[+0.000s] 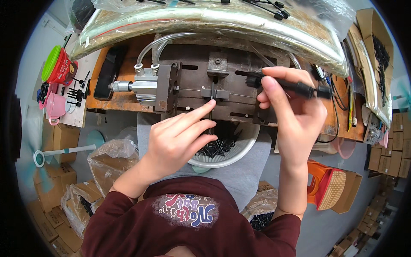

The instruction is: Assembling small black plastic components using a pneumatic press.

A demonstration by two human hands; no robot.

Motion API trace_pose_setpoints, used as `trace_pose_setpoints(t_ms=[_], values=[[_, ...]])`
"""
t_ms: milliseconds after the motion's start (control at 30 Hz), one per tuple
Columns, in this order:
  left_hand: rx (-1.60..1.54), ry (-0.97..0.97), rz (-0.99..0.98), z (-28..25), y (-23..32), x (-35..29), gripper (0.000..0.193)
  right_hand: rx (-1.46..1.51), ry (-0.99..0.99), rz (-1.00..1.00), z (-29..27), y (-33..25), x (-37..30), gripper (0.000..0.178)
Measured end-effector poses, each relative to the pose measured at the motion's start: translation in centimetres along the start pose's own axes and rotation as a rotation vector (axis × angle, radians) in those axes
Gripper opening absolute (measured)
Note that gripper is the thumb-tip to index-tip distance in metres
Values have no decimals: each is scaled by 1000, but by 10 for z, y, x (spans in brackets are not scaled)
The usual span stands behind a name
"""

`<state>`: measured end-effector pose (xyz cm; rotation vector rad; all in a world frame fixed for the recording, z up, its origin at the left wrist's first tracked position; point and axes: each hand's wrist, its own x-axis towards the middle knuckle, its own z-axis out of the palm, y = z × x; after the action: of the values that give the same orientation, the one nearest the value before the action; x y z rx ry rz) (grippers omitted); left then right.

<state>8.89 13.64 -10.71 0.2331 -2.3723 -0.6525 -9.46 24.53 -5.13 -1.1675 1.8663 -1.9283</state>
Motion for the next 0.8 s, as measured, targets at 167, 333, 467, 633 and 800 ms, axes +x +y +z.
trace_pose_setpoints(t_ms=[167,333,467,633,800], values=[[238,-43,24,13,-3,4,25,-726,105,-634,-1,5,-13,22],[241,-42,29,14,-5,8,25,-893,45,-750,-2,9,-29,39],[193,-86,12,7,-5,9,31,-991,11,-852,-3,17,-33,42],[-459,66,42,-10,12,12,45,-949,-131,-1031,10,26,-35,40],[-276,99,32,-14,16,8,37,-909,-105,-886,9,23,-40,38]])
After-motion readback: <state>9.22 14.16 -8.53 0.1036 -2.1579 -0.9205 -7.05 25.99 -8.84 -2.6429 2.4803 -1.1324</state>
